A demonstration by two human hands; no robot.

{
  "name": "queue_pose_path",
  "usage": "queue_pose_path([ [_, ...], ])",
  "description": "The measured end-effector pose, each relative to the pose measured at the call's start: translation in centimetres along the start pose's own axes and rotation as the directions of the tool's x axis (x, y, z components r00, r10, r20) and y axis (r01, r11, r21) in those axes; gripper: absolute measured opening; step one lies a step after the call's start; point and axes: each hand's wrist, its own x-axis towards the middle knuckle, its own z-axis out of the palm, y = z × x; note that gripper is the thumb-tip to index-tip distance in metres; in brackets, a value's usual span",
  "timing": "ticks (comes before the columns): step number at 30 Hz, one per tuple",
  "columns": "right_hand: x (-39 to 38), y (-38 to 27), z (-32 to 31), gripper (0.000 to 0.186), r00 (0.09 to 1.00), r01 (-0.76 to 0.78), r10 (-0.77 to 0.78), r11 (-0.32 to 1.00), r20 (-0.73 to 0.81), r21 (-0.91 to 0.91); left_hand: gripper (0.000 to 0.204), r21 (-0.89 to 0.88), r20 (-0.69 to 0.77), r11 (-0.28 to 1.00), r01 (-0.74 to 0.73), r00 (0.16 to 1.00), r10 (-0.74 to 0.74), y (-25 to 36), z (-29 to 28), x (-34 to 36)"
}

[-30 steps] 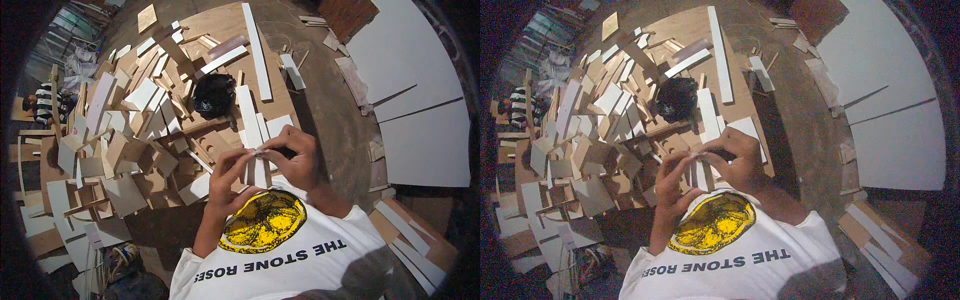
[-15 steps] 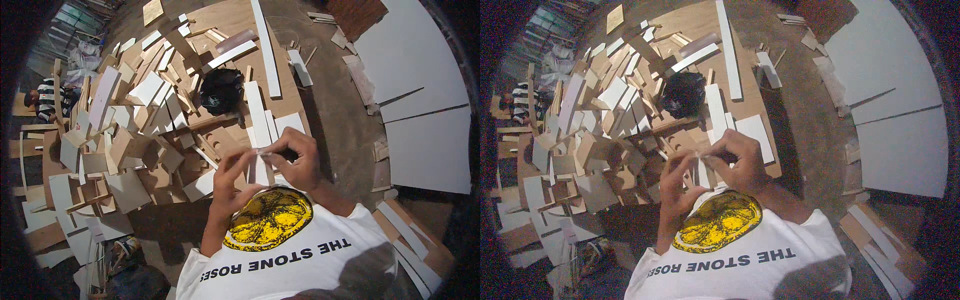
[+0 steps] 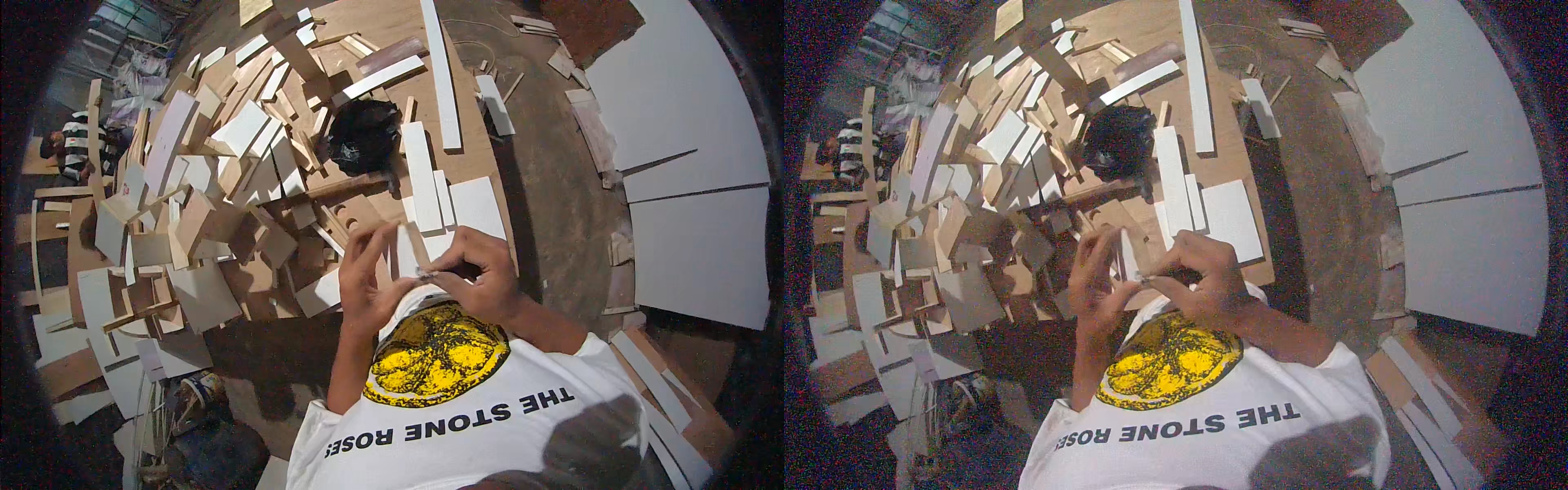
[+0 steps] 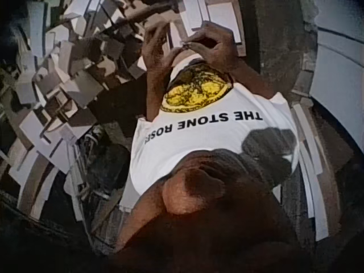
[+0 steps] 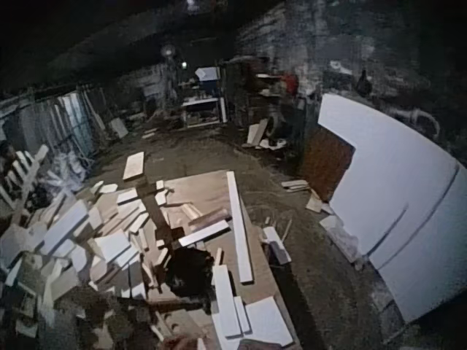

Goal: The person sands the edges and joints of a wooden frame and individual wooden pieces using a piece of sandpaper by hand.

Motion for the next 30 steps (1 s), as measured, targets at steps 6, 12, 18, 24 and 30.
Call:
queue_pose_path([
  [6, 0.6, -0.7, -0.9, 0.011, 0.972, -0.174, 0.187, 0.980, -0.142, 0.096, 0.080, -0.265, -0.038, 0.964, 0.031, 0.998, -0.042, 0.6, -0.3, 0.1],
  [12, 1.9, -1.4, -0.2, 0.016, 0.995, 0.056, -0.059, 0.997, -0.081, -0.047, 0.079, -0.221, -0.044, 0.975, -0.038, 0.999, 0.029, 1.0, 0.5, -0.3],
  [18, 0.0, -2.4, -0.6, 0.012, 0.996, 0.091, -0.092, 0.996, -0.018, -0.025, 0.078, -0.121, -0.120, 0.988, -0.100, 0.989, 0.085, 0.5, 0.0, -0.4],
  [24, -1.0, -0.2, -0.9, 0.018, 0.954, -0.236, 0.277, 0.930, -0.118, 0.281, 0.078, -0.482, -0.137, 0.873, 0.076, 0.977, -0.161, 0.9, 0.6, 0.6],
  [30, 0.6, -0.2, -0.1, 0.057, 0.991, -0.125, 0.129, 0.977, -0.015, 0.172, 0.065, -0.664, -0.013, 0.695, 0.275, 0.925, -0.379, 1.1, 2.9, 0.5],
])
